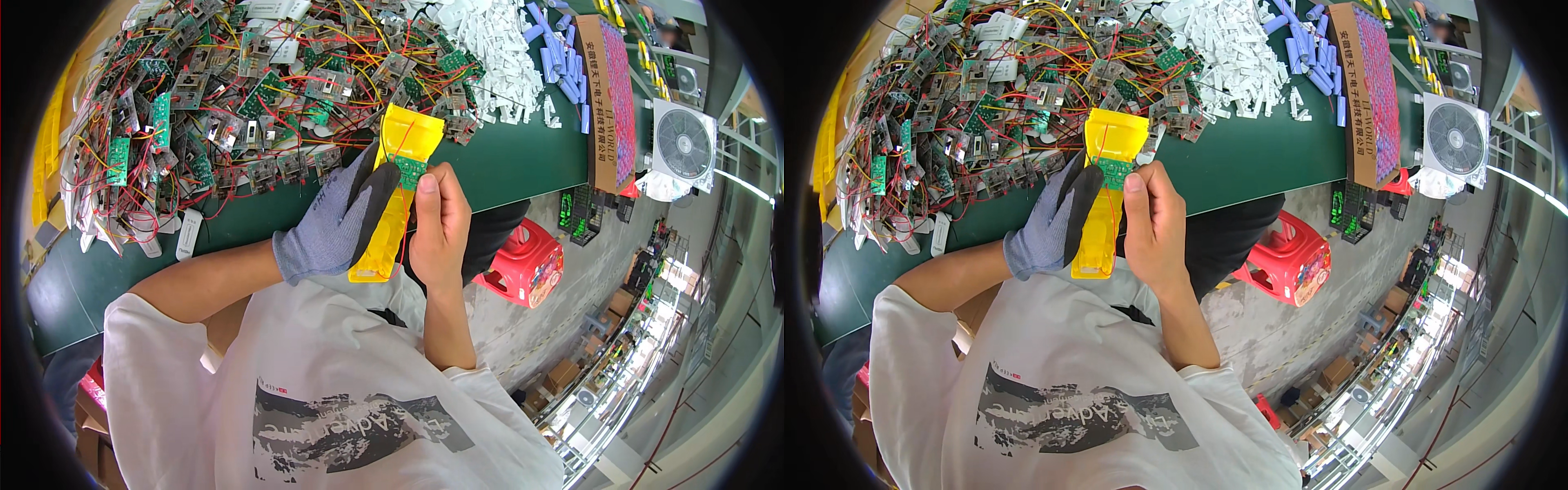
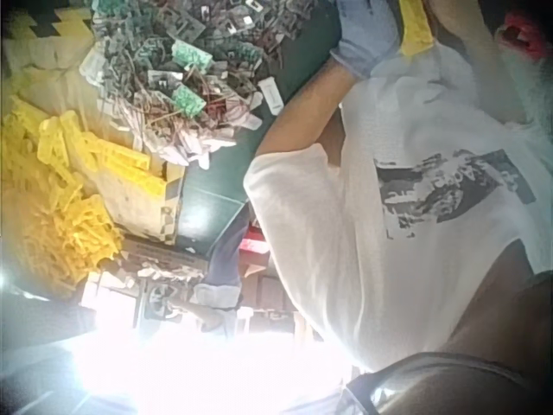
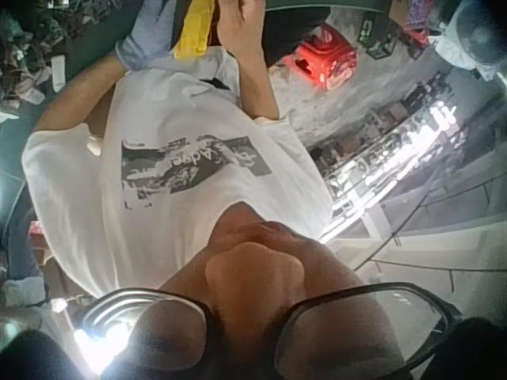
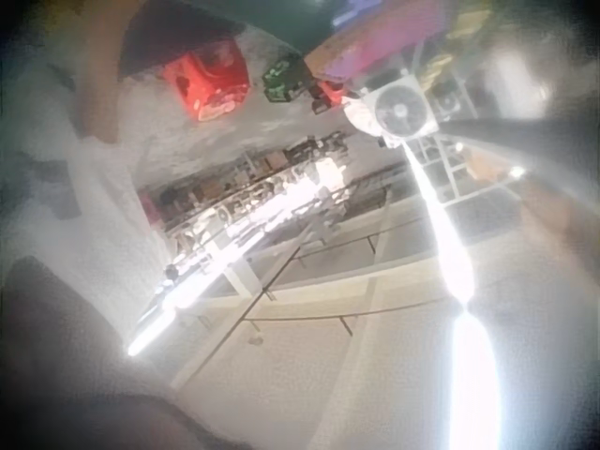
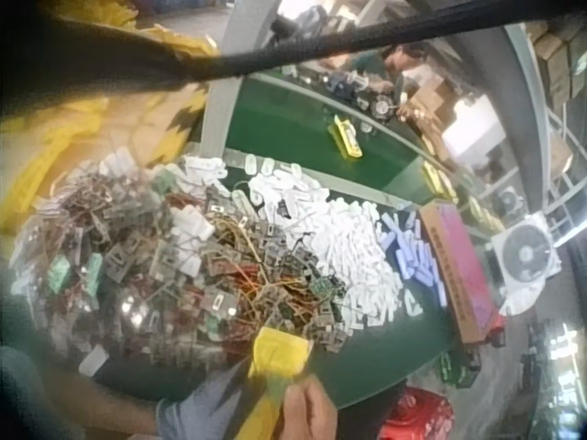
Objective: Manually assembling small electronic circuit boards into yellow plastic housings.
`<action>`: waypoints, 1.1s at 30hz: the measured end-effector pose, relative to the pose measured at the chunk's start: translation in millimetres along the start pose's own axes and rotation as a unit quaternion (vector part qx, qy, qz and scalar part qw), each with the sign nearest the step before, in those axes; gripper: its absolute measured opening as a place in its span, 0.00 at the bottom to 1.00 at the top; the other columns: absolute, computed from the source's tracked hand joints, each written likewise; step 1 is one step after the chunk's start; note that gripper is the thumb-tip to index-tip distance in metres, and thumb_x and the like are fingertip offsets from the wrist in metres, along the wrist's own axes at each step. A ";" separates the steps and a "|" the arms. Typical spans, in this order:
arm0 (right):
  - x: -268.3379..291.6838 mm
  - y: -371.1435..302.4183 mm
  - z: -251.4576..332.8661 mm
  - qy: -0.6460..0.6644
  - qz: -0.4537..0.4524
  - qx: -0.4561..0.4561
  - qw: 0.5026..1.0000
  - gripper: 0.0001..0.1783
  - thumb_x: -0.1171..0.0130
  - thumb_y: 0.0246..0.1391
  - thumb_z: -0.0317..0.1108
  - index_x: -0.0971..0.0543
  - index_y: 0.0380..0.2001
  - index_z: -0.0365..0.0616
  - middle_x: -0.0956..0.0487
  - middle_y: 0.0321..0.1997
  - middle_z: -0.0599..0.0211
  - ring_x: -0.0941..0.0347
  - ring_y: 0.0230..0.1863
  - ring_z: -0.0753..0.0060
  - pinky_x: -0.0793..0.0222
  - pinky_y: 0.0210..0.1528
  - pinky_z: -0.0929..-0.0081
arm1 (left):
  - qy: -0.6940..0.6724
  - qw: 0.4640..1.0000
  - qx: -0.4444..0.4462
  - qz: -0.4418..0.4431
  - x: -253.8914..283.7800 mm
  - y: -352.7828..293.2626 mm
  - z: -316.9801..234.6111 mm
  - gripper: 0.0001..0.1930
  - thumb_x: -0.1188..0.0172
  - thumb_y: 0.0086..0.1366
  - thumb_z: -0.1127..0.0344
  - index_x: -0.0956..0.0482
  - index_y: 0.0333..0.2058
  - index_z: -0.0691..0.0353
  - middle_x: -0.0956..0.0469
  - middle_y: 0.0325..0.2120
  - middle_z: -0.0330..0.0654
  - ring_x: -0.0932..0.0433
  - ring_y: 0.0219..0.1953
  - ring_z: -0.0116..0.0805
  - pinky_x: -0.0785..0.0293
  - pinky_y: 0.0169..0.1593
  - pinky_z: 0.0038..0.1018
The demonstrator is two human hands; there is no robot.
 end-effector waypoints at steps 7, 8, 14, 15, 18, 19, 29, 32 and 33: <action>-1.5 -0.6 -2.6 0.033 -0.032 0.017 0.999 0.14 0.55 0.67 0.36 0.34 0.26 0.43 0.38 0.22 0.79 0.48 0.24 0.89 0.50 0.26 0.84 | 0.009 0.999 0.030 0.009 -2.1 -0.8 -5.8 0.19 0.58 0.72 0.53 0.35 0.50 0.63 0.29 0.31 0.39 0.29 0.29 0.24 0.28 0.33 0.24; -0.5 -0.9 -0.8 0.034 -0.031 0.016 0.999 0.14 0.55 0.67 0.36 0.34 0.26 0.43 0.38 0.22 0.79 0.48 0.24 0.89 0.50 0.26 0.84 | 0.009 0.999 0.031 0.008 -2.6 -1.2 -6.0 0.19 0.58 0.72 0.53 0.35 0.50 0.63 0.29 0.31 0.39 0.29 0.29 0.24 0.28 0.33 0.24; -1.7 -4.9 -2.8 0.053 -0.038 -0.015 0.998 0.14 0.55 0.67 0.35 0.34 0.26 0.42 0.38 0.24 0.78 0.48 0.26 0.88 0.49 0.28 0.84 | -0.003 0.999 0.045 0.006 -2.8 -3.1 1.4 0.17 0.56 0.70 0.65 0.37 0.53 0.68 0.26 0.31 0.52 0.27 0.29 0.41 0.31 0.34 0.35; -1.2 -5.5 -5.4 0.053 -0.039 -0.015 0.998 0.14 0.55 0.67 0.35 0.34 0.26 0.42 0.38 0.24 0.78 0.48 0.26 0.88 0.49 0.28 0.84 | 0.016 0.999 0.029 0.004 -2.7 -2.2 0.8 0.18 0.56 0.70 0.65 0.37 0.53 0.69 0.26 0.32 0.52 0.27 0.29 0.42 0.31 0.34 0.35; 2.2 -7.3 -12.3 0.104 -0.057 -0.017 0.993 0.14 0.55 0.67 0.35 0.34 0.26 0.42 0.38 0.24 0.79 0.48 0.26 0.88 0.48 0.28 0.84 | 0.183 0.975 -0.120 -0.021 -0.3 -4.1 -22.2 0.19 0.56 0.70 0.65 0.38 0.55 0.70 0.26 0.36 0.52 0.27 0.30 0.42 0.30 0.36 0.35; -0.9 -5.9 -12.4 0.121 -0.060 -0.028 0.990 0.14 0.55 0.67 0.35 0.34 0.26 0.42 0.39 0.24 0.79 0.48 0.26 0.89 0.48 0.28 0.84 | 0.321 0.912 -0.251 -0.047 -5.3 -13.2 -42.7 0.19 0.56 0.70 0.65 0.38 0.55 0.71 0.26 0.37 0.52 0.27 0.31 0.40 0.30 0.38 0.34; 5.5 -7.3 -4.4 0.005 -0.057 0.037 0.998 0.11 0.55 0.65 0.33 0.33 0.29 0.39 0.35 0.22 0.69 0.43 0.23 0.82 0.44 0.26 0.79 | 0.027 0.999 0.026 0.020 2.0 -1.8 3.2 0.17 0.58 0.73 0.59 0.36 0.53 0.62 0.28 0.37 0.38 0.26 0.37 0.24 0.27 0.40 0.24; 8.1 -8.3 -0.4 -0.020 -0.038 0.028 0.999 0.10 0.54 0.64 0.33 0.32 0.29 0.38 0.34 0.22 0.68 0.42 0.23 0.81 0.42 0.27 0.79 | -0.009 0.997 0.076 0.015 -3.6 -0.9 3.6 0.15 0.57 0.73 0.59 0.35 0.50 0.61 0.28 0.35 0.37 0.25 0.35 0.24 0.26 0.38 0.24; 6.3 -8.5 0.5 -0.035 -0.024 0.029 0.999 0.10 0.54 0.64 0.32 0.32 0.29 0.39 0.33 0.22 0.68 0.42 0.23 0.81 0.42 0.27 0.79 | -0.039 0.996 0.075 0.008 -4.3 -0.3 0.4 0.13 0.57 0.72 0.60 0.34 0.49 0.61 0.28 0.34 0.37 0.25 0.34 0.24 0.26 0.37 0.23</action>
Point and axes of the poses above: each hand's wrist, its own y-axis towards the middle knuckle, its own x-axis out of the back of the hand, z = x × y, the point moved 9 cm from there along y, towards the middle knuckle
